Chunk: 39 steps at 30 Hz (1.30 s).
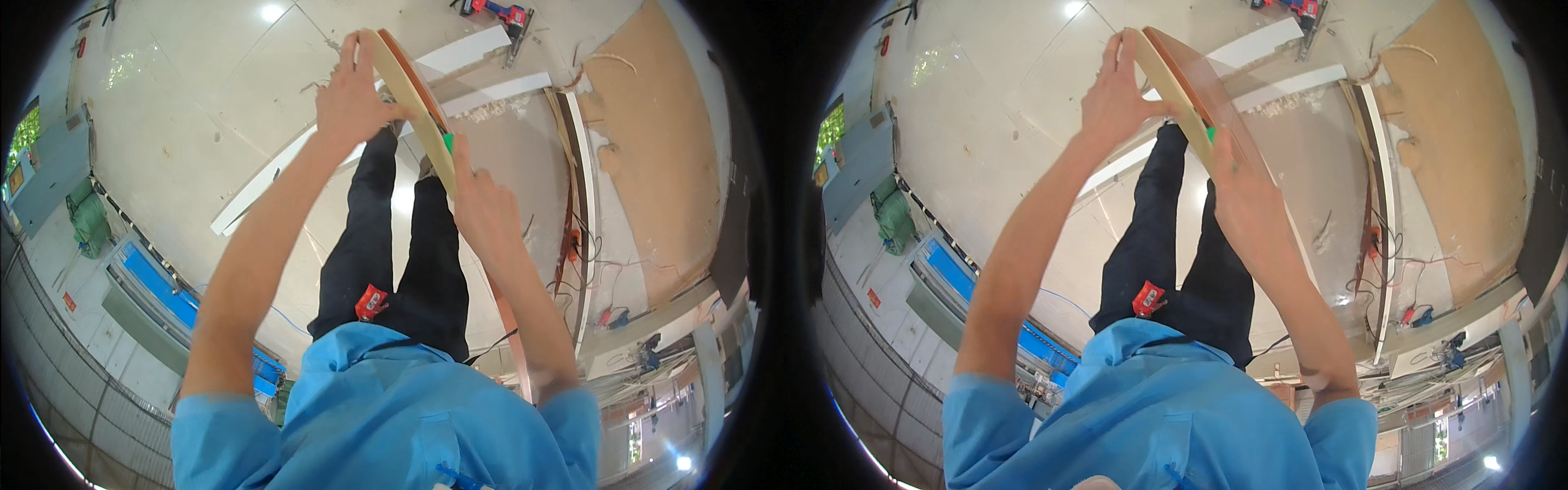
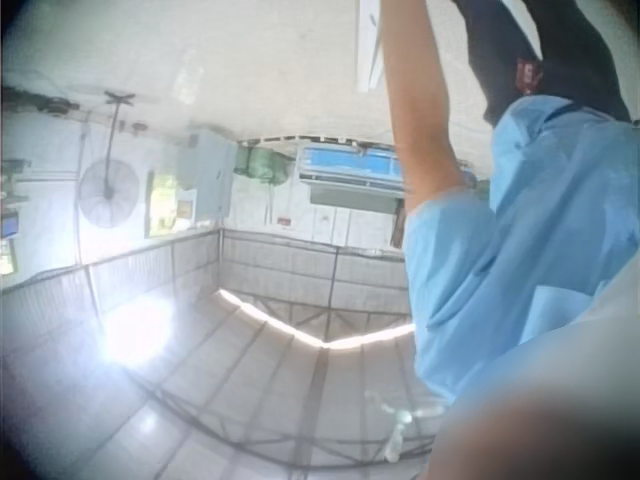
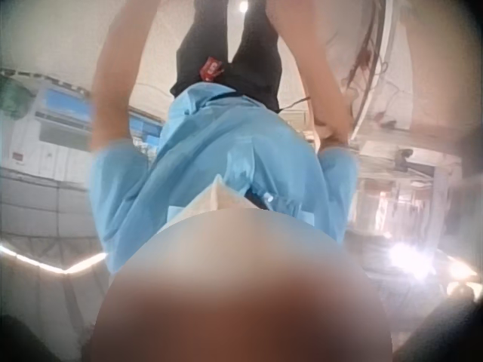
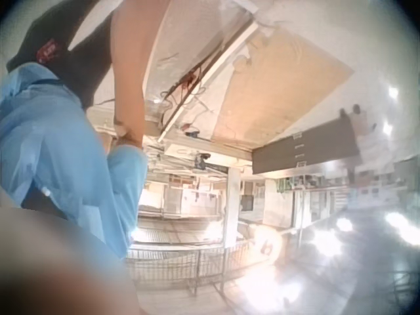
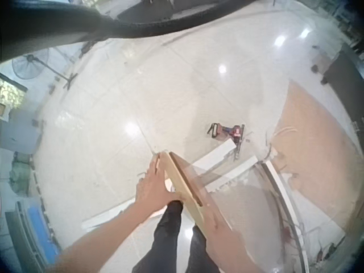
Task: The person uses a green utility knife to trim the edge of a long, curved wooden piece. They hold the wood with one hand and carefully cut along the edge with the other, then peel away the trimmed strip.
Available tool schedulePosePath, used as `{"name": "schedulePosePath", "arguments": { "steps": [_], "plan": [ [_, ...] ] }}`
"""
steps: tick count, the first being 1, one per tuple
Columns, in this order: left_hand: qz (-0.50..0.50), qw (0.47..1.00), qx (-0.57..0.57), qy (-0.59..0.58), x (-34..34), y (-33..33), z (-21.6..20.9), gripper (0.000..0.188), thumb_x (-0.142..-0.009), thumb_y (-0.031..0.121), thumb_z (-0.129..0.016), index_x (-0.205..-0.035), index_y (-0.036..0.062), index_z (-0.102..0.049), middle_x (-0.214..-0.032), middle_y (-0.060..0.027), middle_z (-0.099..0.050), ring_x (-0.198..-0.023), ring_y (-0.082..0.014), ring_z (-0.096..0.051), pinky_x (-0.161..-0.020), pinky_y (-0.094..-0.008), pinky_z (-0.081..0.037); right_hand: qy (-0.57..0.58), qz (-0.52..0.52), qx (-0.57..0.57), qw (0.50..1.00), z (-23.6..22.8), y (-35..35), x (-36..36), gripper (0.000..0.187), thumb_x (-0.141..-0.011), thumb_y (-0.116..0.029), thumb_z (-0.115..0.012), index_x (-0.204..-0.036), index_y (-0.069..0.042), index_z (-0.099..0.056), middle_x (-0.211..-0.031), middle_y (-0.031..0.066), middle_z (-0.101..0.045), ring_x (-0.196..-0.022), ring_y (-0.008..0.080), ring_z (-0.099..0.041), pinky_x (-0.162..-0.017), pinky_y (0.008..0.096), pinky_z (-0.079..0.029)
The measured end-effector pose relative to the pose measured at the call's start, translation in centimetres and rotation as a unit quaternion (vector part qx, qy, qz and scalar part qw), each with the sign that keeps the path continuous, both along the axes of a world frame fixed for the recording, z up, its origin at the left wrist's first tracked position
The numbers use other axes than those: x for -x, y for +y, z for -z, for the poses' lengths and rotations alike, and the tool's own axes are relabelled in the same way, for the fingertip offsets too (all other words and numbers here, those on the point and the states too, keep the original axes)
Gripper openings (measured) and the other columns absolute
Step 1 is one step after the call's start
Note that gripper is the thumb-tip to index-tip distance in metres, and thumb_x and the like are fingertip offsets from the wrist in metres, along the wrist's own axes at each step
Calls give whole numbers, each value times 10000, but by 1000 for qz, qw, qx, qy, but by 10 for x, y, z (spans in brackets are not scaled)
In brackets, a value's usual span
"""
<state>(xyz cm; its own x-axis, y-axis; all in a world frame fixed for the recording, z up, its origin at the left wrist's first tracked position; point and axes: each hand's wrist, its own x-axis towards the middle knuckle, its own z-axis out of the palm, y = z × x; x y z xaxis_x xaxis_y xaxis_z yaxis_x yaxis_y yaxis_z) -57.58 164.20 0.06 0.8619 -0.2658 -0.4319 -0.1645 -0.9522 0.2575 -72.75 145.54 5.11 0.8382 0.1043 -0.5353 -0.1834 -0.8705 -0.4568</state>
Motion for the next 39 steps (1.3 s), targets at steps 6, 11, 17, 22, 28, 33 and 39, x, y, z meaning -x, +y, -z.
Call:
{"name": "schedulePosePath", "arguments": {
  "steps": [6, 11, 17, 22, 28, 33, 39],
  "plan": [
    [7, 1000, -5, -30, -1, -4, 1, 1434, -572, 568, -1009, -1672, 65, -240, -1712, -113, -280, -1319, -416, -622, -954, -542, -597, -29, 59, -61, 996, 18, -11, 10, 755, -1005, -106, -590, -1693, -91, -279, -943, 266, -725, -835, 464, -733, -739, 566, -563],
    [-6, 1000, -12, 11, -1, -2, -2, 1450, -593, 545, -1008, -1696, 71, -196, -1725, -111, -261, -1353, -384, -609, -987, -492, -601, -66, 235, -148, 958, 24, -12, 0, 617, -1098, -219, -536, -1659, -73, -326, -1065, 270, -736, -956, 486, -715, -822, 567, -537],
    [6, 1000, -5, -5, -2, 2, 6, 1463, -605, 631, -984, -1694, 81, -176, -1753, -113, -218, -1430, -358, -554, -1005, -521, -600, -154, 405, -173, 885, 55, -16, 20, 388, -1025, -258, -700, -1305, -23, -571, -769, 190, -621, -664, 353, -636, -651, 458, -512],
    [13, 1000, -13, -7, -3, 3, 1, 1442, -635, 619, -976, -1696, 82, -161, -1747, -124, -212, -1422, -346, -560, -1021, -504, -600, -86, 469, -207, 854, 49, 18, 89, 420, -890, -222, -870, -1123, -20, -584, -719, 69, -596, -625, 162, -569, -602, 336, -478],
    [30, 999, -9, -14, -6, 2, 1, 1430, -645, 647, -965, -1683, 64, -174, -1728, -157, -231, -1398, -344, -580, -998, -493, -607, -79, 569, -183, 798, 50, 52, 107, 475, -862, -177, -889, -1203, -20, -598, -710, 20, -606, -623, 104, -573, -618, 287, -494],
    [52, 998, -10, -36, -6, 7, 3, 1424, -625, 662, -968, -1654, 34, -210, -1702, -162, -267, -1345, -355, -620, -945, -502, -628, -54, 583, -181, 790, 52, 61, 96, 525, -867, -173, -874, -1277, -18, -585, -714, 24, -617, -619, 113, -587, -630, 300, -507],
    [52, 998, -11, -33, -7, 9, 5, 1408, -642, 645, -968, -1653, 28, -207, -1705, -158, -261, -1346, -354, -620, -951, -492, -624, -19, 595, -152, 789, 52, 66, 94, 509, -885, -193, -858, -1291, -32, -596, -742, 59, -650, -625, 137, -617, -644, 313, -522]
  ]
}}
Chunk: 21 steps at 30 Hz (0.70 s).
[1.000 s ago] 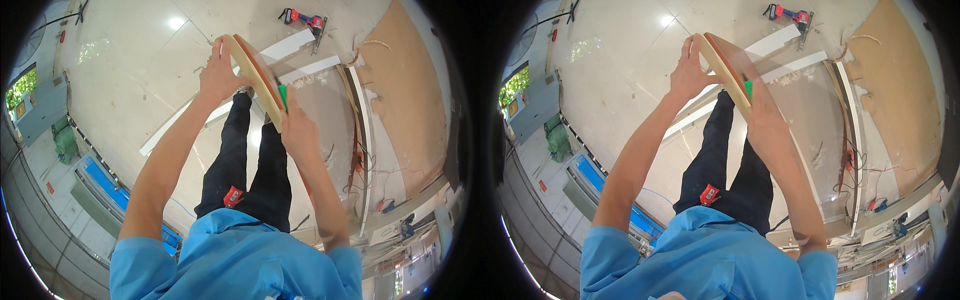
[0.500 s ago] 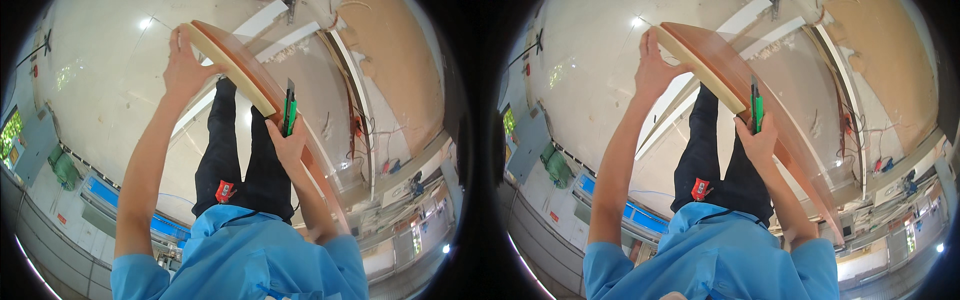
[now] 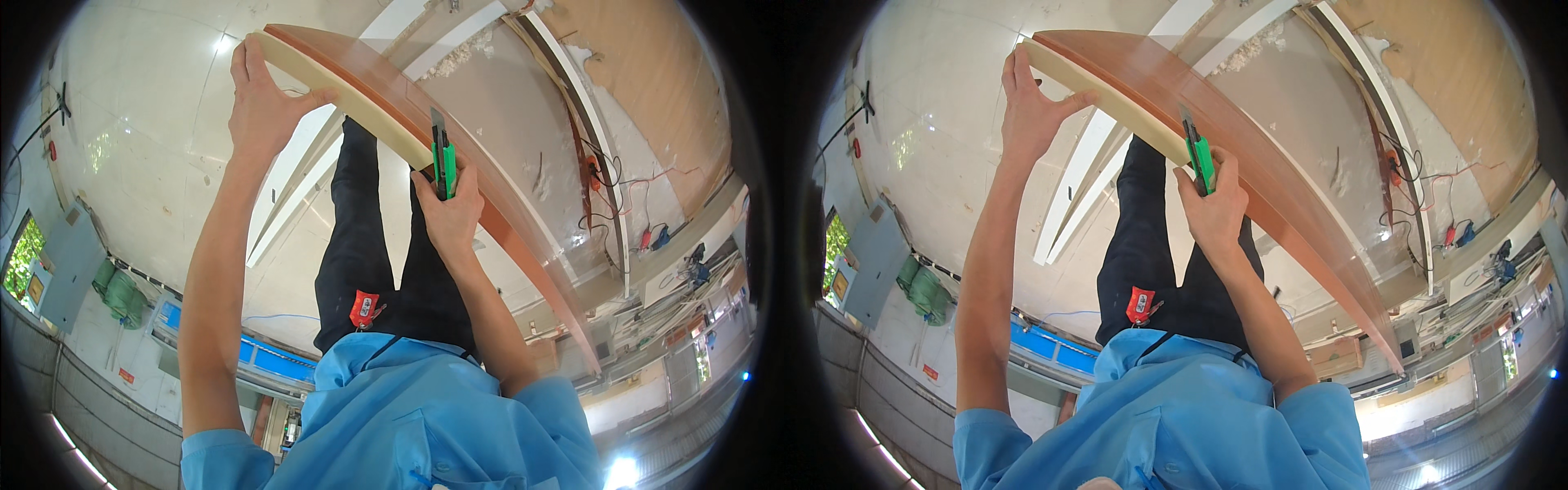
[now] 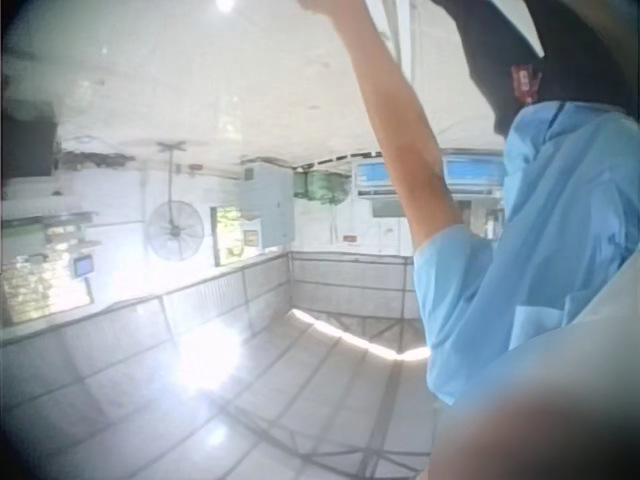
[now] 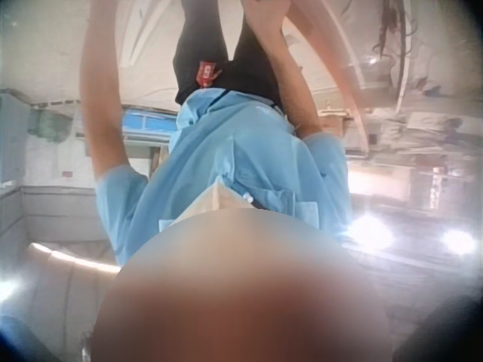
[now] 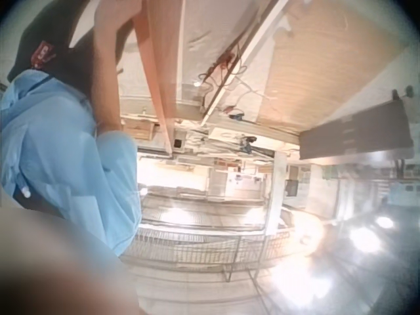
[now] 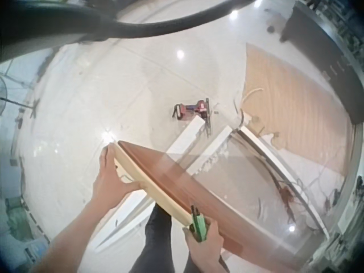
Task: The person uses a green utility knife to trim the edge of a long, curved wooden piece. They hold the wood with one hand and carefully cut along the edge with the other, then peel away the trimmed strip.
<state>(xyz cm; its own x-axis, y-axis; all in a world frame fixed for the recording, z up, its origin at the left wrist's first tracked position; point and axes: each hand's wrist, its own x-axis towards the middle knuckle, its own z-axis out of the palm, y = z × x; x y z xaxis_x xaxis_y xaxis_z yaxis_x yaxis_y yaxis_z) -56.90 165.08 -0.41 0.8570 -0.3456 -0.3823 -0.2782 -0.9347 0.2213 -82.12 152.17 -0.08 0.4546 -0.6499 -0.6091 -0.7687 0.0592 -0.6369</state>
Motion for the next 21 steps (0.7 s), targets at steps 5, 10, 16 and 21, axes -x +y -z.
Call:
{"name": "schedulePosePath", "arguments": {
  "steps": [5, 10, 16, 21],
  "plan": [
    [2, 1000, 12, 9, -1, 0, -1, 1417, -646, 668, -958, -1652, 24, -196, -1710, -167, -245, -1356, -356, -615, -961, -499, -619, -34, 17, -2, 999, 2, 3, -4, 491, -892, -204, -849, -1299, -55, -619, -786, 74, -693, -641, 147, -637, -661, 309, -526],
    [-1, 1000, 7, 14, -2, 2, 2, 1446, -634, 708, -944, -1656, 24, -182, -1710, -193, -228, -1363, -373, -608, -965, -510, -613, -29, 46, -52, 997, 5, 1, -2, 479, -893, -198, -841, -1300, -54, -634, -815, 76, -712, -651, 141, -643, -668, 298, -522],
    [12, 1000, 16, 5, -3, 2, 1, 1443, -639, 684, -954, -1656, 21, -173, -1713, -184, -228, -1348, -373, -619, -959, -505, -614, -41, 33, -39, 998, 8, 2, 1, 481, -900, -212, -834, -1303, -41, -634, -852, 80, -731, -678, 138, -661, -695, 307, -534],
    [-1, 1000, 10, 22, -2, 0, -1, 1431, -656, 645, -964, -1658, 18, -158, -1718, -164, -228, -1326, -365, -631, -945, -498, -621, -32, 39, -53, 997, 9, 2, 1, 481, -905, -216, -834, -1305, -41, -632, -864, 82, -738, -688, 137, -668, -698, 310, -538]
  ]
}}
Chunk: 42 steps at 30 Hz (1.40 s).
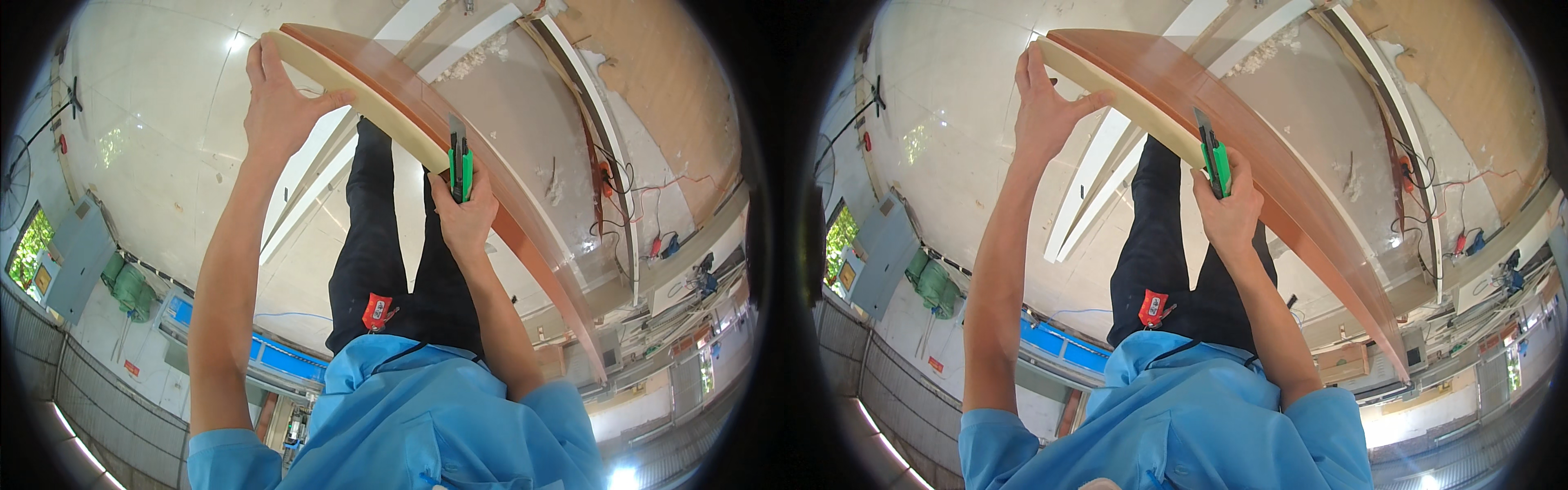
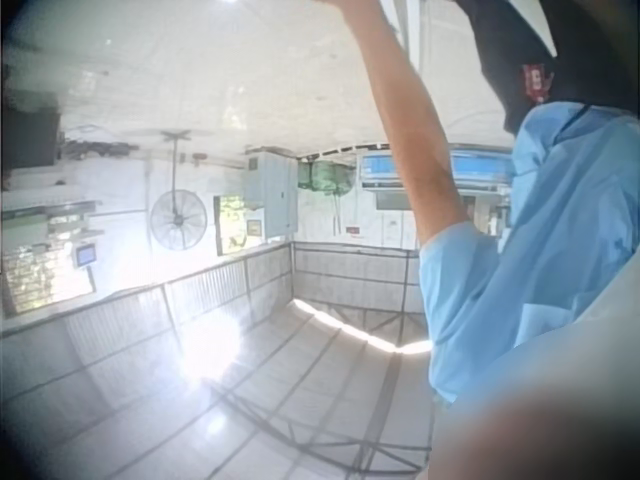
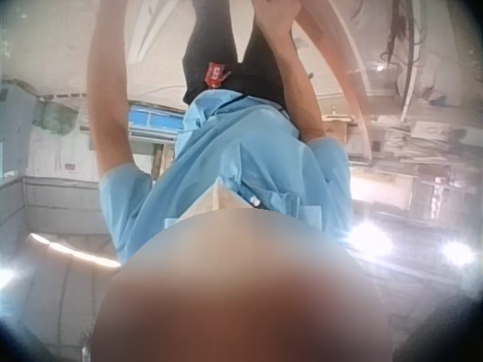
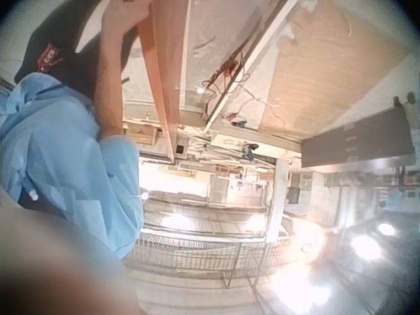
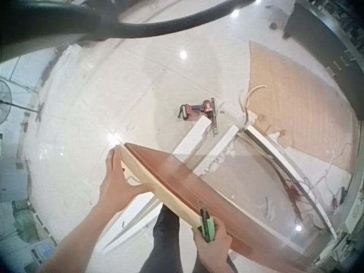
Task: The person uses a green utility knife to trim the edge of a long, curved wooden piece. They hold the wood with one hand and carefully cut along the edge with the other, then peel away the trimmed strip.
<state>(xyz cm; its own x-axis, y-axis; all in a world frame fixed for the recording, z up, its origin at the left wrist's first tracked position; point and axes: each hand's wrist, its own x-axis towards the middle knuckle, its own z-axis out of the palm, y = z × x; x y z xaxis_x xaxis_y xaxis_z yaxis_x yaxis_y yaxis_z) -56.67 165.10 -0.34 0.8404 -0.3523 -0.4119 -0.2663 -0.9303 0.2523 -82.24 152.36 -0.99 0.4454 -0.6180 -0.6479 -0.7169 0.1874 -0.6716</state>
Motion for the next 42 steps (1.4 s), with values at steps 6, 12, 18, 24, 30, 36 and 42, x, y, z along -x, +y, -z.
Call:
{"name": "schedulePosePath", "arguments": {
  "steps": [6, 12, 18, 24, 30, 36, 42],
  "plan": [
    [10, 1000, -17, -22, 2, -1, 3, 1414, -668, 681, -935, -1663, 8, -190, -1724, -204, -247, -1371, -386, -601, -1080, -584, -528, 11, -2, -6, 1000, -2, -2, -1, 483, -905, -209, -836, -1306, -39, -628, -854, 81, -742, -698, 137, -677, -697, 311, -542],
    [34, 998, -53, -26, 8, -7, 2, 1405, -718, 668, -901, -1706, 32, -129, -1772, -258, -161, -1486, -422, -501, -1215, -680, -336, 15, -3, -3, 1000, 1, -5, -2, 458, -896, -193, -838, -1253, 1, -628, -836, 83, -732, -705, 142, -675, -700, 319, -544],
    [16, 996, -81, 39, 9, -13, -3, 1612, -578, 751, -925, -1722, 36, -42, -1782, -286, -52, -1496, -438, -489, -1187, -706, -357, 16, -16, -1, 1000, 4, -7, 1, 462, -896, -202, -833, -1242, 16, -616, -800, 100, -710, -696, 170, -682, -706, 334, -549],
    [-9, 995, -80, 52, 13, -18, -4, 1628, -565, 739, -939, -1725, 51, -28, -1792, -254, -37, -1539, -443, -425, -1202, -719, -337, 25, -27, 6, 999, 5, -9, 4, 525, -867, -231, -858, -1259, 12, -607, -894, 129, -721, -808, 220, -710, -805, 370, -559],
    [-8, 997, -75, 24, 18, -20, -8, 1606, -548, 680, -976, -1726, 64, -75, -1792, -232, -78, -1596, -444, -310, -1223, -729, -301, -140, -163, 108, 971, -19, -39, -33, 476, -1038, -174, -647, -1469, -19, -517, -909, 134, -692, -721, 207, -670, -668, 362, -532],
    [-6, 998, -61, -19, 18, -25, -8, 1524, -558, 585, -1009, -1712, 62, -161, -1784, -205, -140, -1615, -449, -259, -1227, -741, -275, -117, -409, 202, 882, -27, -49, -134, 575, -1054, -177, -587, -1612, -138, -455, -938, 229, -721, -811, 399, -717, -750, 506, -554],
    [-35, 999, -36, -3, 20, -21, -7, 1467, -576, 537, -1008, -1704, 71, -194, -1776, -164, -205, -1602, -440, -297, -1220, -753, -273, -77, -506, 193, 837, -30, -45, -175, 613, -990, -144, -597, -1586, -91, -466, -1076, 299, -730, -863, 462, -751, -735, 550, -593]
  ]
}}
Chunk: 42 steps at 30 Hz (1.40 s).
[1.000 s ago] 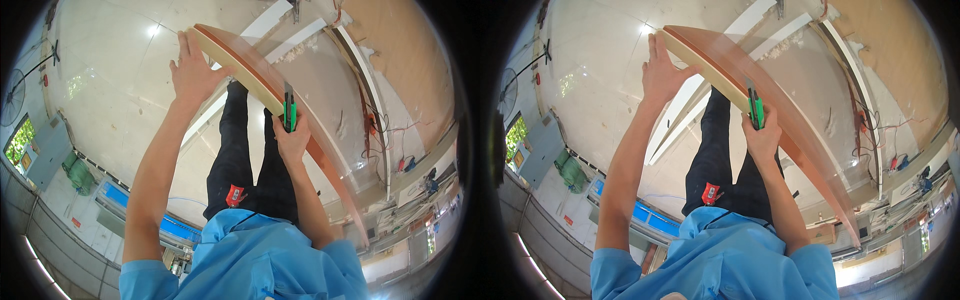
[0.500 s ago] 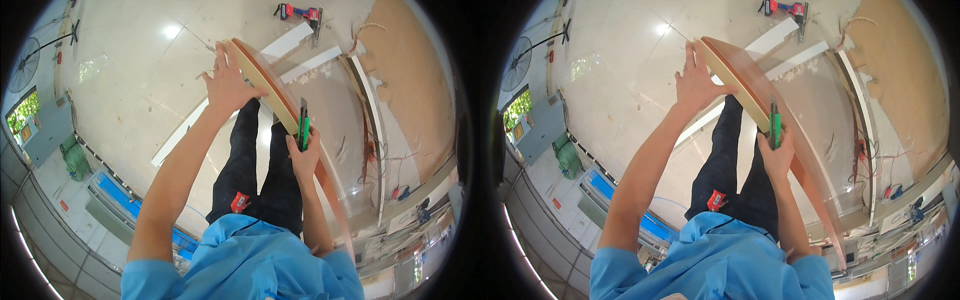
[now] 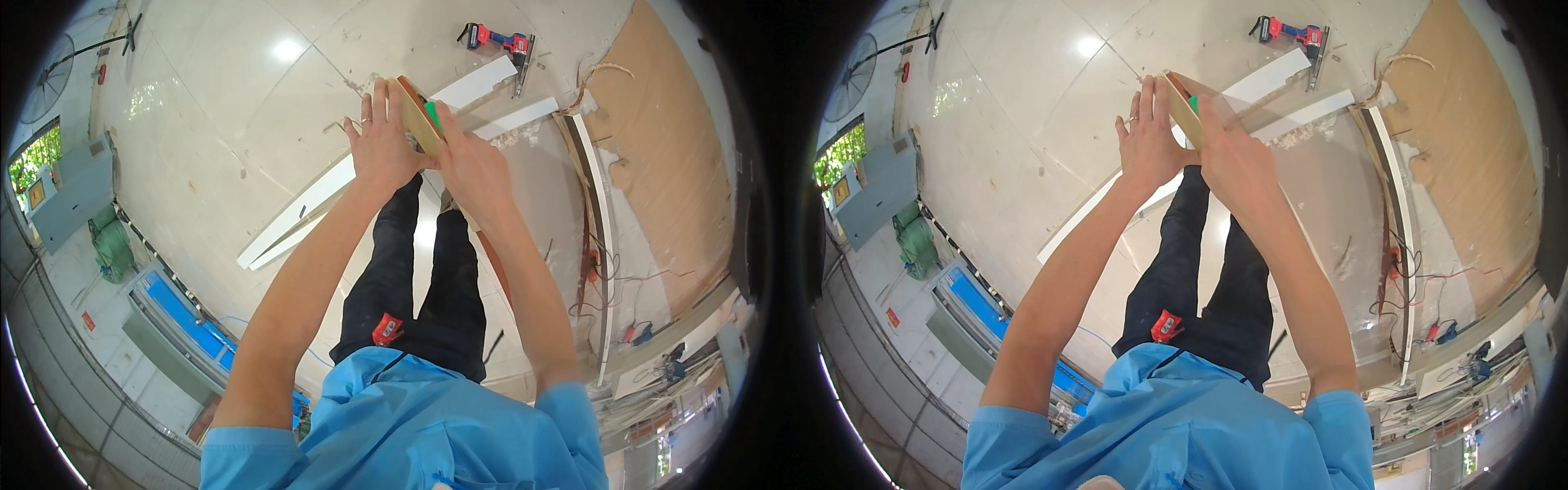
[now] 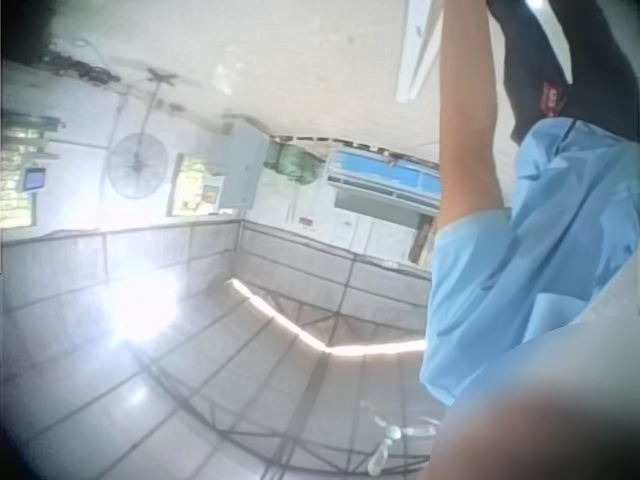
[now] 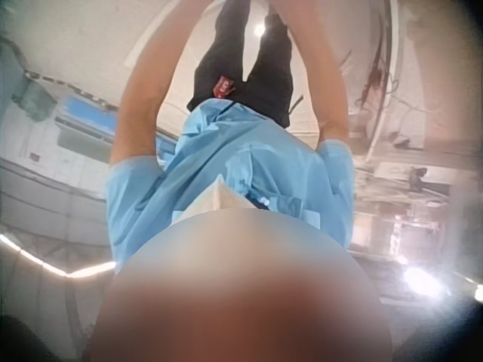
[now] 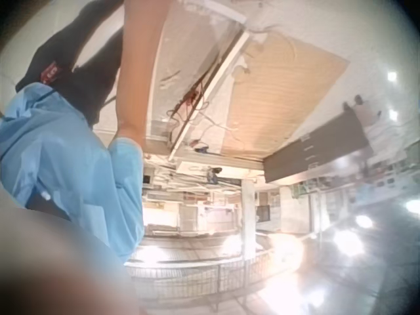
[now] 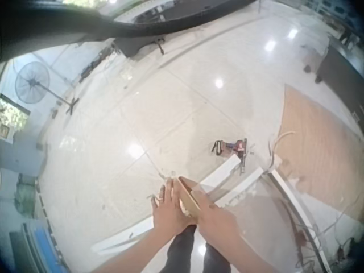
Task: The person uses a green utility knife to trim the edge of a long, curved wooden piece. They hold the wood with one hand and carefully cut along the edge with the other, then peel away the trimmed strip.
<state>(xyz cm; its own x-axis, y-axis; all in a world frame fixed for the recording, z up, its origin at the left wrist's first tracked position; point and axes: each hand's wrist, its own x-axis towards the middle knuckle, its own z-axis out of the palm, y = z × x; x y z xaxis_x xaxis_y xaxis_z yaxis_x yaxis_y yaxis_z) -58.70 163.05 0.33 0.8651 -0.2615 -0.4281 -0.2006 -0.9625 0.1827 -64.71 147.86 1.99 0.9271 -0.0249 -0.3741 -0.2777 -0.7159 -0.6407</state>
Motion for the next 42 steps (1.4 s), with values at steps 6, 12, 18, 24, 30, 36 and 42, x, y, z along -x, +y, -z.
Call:
{"name": "schedulePosePath", "arguments": {
  "steps": [6, 12, 18, 24, 30, 36, 42],
  "plan": [
    [-9, 999, 28, -14, 3, 5, 10, 1438, -610, 534, -990, -1707, 81, -178, -1778, -144, -215, -1595, -418, -327, -1212, -754, -281, -1, -3, 18, 1000, 8, 8, -10, 605, -1036, -219, -568, -1626, -145, -452, -866, 238, -714, -802, 430, -723, -737, 537, -562],
    [-21, 998, 48, -30, 3, 6, 17, 1427, -638, 490, -982, -1718, 113, -130, -1791, -104, -187, -1601, -372, -333, -1225, -739, -281, 18, -35, 17, 999, 0, 11, -24, 620, -977, -143, -601, -1569, -25, -461, -967, 295, -735, -878, 463, -753, -762, 544, -599],
    [-30, 999, 29, -2, 2, 6, 15, 1383, -679, 435, -966, -1723, 141, -108, -1799, -77, -162, -1616, -328, -310, -1244, -727, -274, 44, -62, 27, 997, -7, 13, -32, 607, -971, -119, -590, -1550, 7, -458, -906, 268, -749, -864, 446, -757, -749, 542, -593],
    [-31, 1000, 6, -1, 1, 2, 11, 1342, -702, 430, -952, -1718, 132, -127, -1796, -79, -173, -1613, -324, -316, -1224, -753, -289, 56, -81, 79, 992, -12, 20, -27, 583, -989, -110, -571, -1548, 14, -459, -890, 253, -752, -849, 422, -768, -726, 537, -592],
    [-27, 1000, -5, 0, 0, -3, 7, 1321, -715, 454, -945, -1706, 91, -152, -1791, -112, -173, -1601, -328, -342, -1193, -783, -307, 39, -62, 74, 995, -17, 15, -4, 569, -989, -94, -568, -1542, 8, -477, -882, 254, -749, -815, 418, -765, -699, 523, -595],
    [-22, 1000, 7, 3, -3, -2, 6, 1315, -737, 465, -942, -1714, 114, -136, -1805, -96, -131, -1547, -346, -431, -1172, -779, -334, 51, -69, 86, 993, -11, 15, -1, 571, -987, -95, -569, -1544, 3, -484, -862, 248, -741, -803, 414, -764, -707, 526, -600],
    [-21, 1000, 9, 5, 0, 0, 6, 1346, -734, 478, -952, -1721, 125, -108, -1814, -86, -103, -1512, -358, -485, -1151, -775, -365, 36, -58, 76, 995, -6, 16, 9, 664, -965, -88, -599, -1600, -27, -415, -837, 242, -727, -789, 419, -760, -688, 513, -603]
  ]
}}
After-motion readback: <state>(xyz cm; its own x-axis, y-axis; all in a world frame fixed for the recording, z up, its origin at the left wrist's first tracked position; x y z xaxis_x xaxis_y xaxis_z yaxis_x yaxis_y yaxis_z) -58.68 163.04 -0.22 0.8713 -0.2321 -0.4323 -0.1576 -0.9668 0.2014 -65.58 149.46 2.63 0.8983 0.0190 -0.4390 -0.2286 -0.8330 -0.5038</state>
